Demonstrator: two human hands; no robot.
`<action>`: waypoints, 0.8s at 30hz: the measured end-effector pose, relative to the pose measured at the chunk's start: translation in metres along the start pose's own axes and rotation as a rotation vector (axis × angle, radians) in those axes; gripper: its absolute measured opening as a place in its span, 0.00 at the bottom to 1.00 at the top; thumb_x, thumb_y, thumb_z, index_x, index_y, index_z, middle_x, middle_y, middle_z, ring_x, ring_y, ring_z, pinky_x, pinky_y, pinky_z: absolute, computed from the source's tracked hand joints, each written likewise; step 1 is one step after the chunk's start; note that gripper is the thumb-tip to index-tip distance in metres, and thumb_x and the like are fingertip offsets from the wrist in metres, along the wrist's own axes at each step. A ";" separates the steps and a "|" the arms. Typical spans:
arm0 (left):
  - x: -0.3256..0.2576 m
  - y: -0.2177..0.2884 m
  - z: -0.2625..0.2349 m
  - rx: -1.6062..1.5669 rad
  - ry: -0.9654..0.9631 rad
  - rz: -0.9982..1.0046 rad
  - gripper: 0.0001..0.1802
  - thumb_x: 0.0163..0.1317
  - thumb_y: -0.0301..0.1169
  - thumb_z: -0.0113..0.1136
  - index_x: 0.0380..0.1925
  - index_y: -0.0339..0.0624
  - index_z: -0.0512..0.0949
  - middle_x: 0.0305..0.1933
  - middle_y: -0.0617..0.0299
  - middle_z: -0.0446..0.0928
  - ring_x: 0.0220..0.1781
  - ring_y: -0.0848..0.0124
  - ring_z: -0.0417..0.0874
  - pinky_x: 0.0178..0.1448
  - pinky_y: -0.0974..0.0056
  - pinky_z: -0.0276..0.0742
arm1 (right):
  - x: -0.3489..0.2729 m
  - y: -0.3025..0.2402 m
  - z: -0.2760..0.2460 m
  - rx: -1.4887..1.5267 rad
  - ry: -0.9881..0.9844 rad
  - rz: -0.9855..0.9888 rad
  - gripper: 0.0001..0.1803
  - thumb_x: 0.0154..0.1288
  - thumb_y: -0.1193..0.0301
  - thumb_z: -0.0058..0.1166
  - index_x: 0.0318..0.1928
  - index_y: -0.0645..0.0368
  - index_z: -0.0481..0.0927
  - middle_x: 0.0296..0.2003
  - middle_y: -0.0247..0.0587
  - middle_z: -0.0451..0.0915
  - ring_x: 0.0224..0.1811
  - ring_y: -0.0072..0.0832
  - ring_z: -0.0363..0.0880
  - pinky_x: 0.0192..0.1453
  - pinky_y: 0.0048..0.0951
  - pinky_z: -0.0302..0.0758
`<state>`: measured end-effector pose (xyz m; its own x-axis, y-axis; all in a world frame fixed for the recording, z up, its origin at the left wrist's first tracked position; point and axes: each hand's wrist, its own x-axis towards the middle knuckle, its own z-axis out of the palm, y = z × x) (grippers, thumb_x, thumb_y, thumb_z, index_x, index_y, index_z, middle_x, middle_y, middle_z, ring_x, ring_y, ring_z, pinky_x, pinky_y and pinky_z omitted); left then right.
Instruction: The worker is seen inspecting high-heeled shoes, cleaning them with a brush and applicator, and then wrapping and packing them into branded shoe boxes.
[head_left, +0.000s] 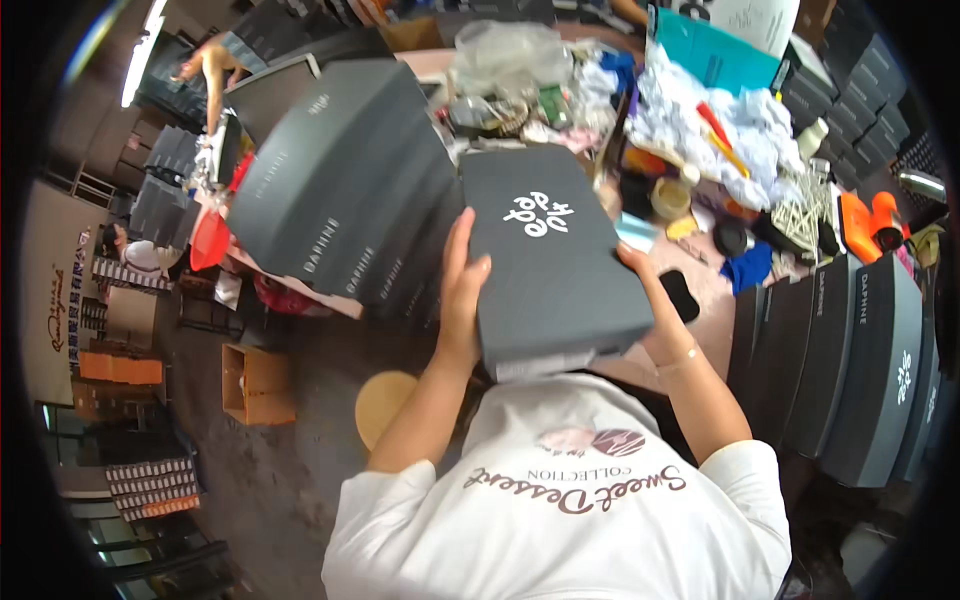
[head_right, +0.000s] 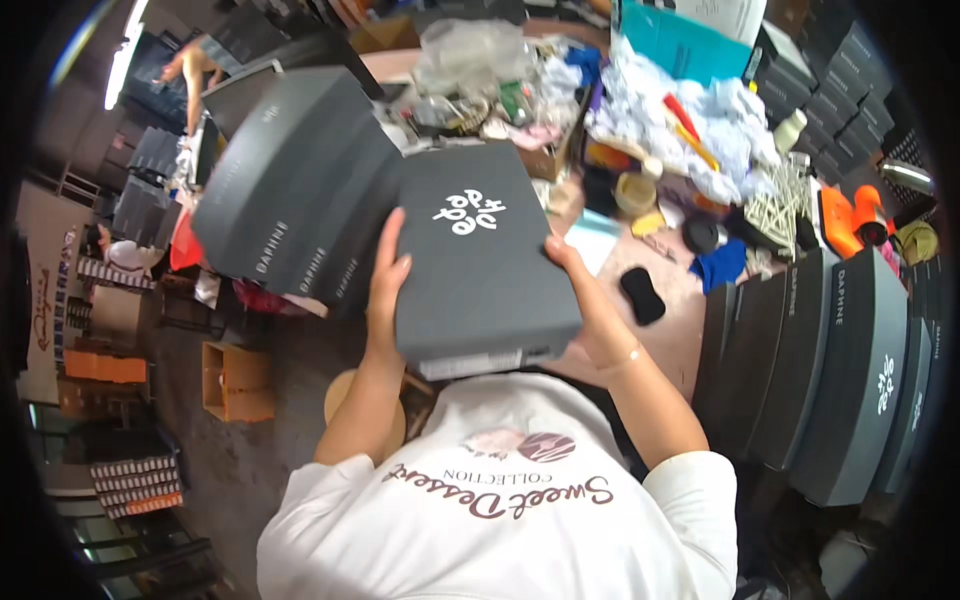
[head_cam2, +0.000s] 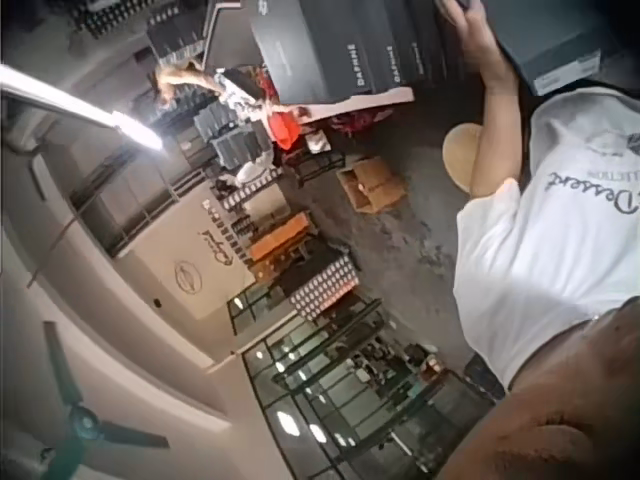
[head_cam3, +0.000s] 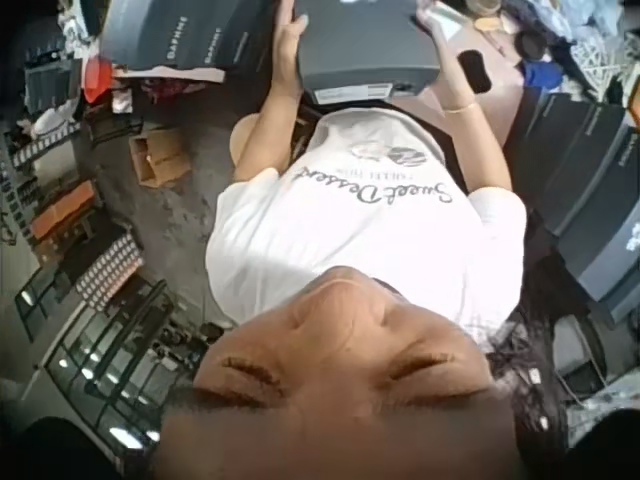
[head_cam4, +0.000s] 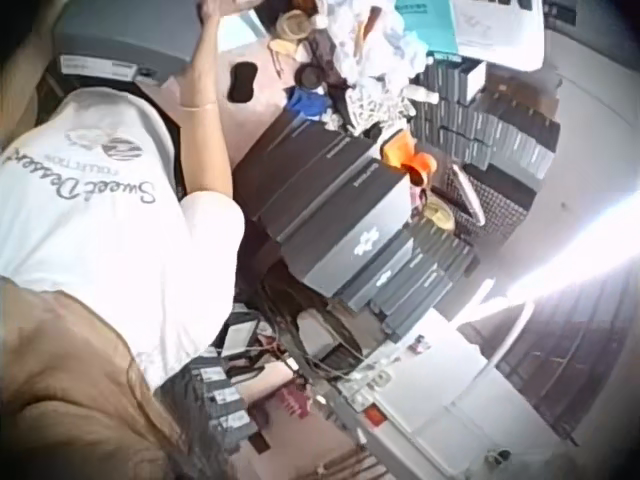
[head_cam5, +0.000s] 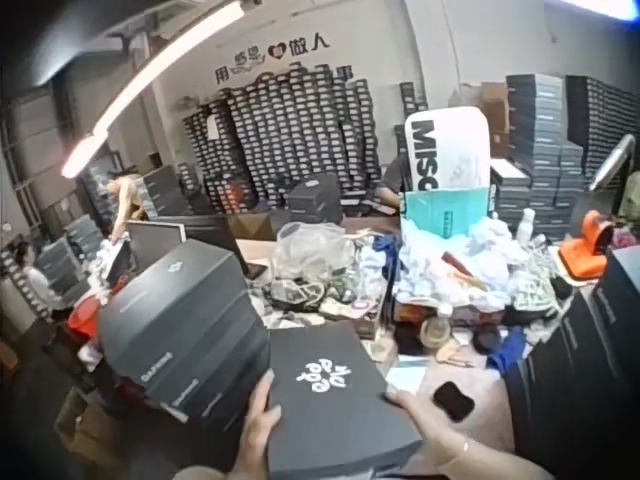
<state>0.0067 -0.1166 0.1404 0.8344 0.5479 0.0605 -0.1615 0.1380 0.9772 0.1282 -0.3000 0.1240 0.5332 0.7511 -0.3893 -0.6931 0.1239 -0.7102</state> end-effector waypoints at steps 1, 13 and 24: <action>0.004 -0.027 -0.001 -0.071 0.026 -0.167 0.33 0.61 0.37 0.42 0.66 0.33 0.57 0.67 0.49 0.58 0.67 0.64 0.61 0.68 0.62 0.55 | 0.017 0.021 -0.027 0.107 0.056 0.115 0.32 0.65 0.46 0.44 0.56 0.58 0.71 0.48 0.42 0.77 0.47 0.27 0.77 0.50 0.26 0.75; 0.033 -0.120 -0.031 -0.088 -0.069 -0.408 0.32 0.61 0.37 0.43 0.67 0.42 0.56 0.59 0.48 0.67 0.58 0.61 0.72 0.59 0.62 0.70 | 0.037 0.070 -0.052 0.425 0.115 0.351 0.34 0.64 0.44 0.43 0.59 0.58 0.68 0.49 0.44 0.76 0.49 0.34 0.78 0.54 0.37 0.76; 0.069 -0.207 -0.059 0.081 -0.175 -0.847 0.41 0.52 0.51 0.67 0.53 0.26 0.67 0.56 0.44 0.69 0.58 0.62 0.71 0.62 0.62 0.65 | 0.070 0.108 -0.126 -0.230 0.472 0.180 0.20 0.64 0.51 0.54 0.40 0.56 0.72 0.32 0.32 0.74 0.33 0.19 0.74 0.36 0.24 0.73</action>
<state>0.0665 -0.0586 -0.0699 0.7269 0.1512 -0.6699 0.5832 0.3791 0.7184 0.1517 -0.3161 -0.0539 0.6123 0.3686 -0.6994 -0.6977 -0.1641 -0.6973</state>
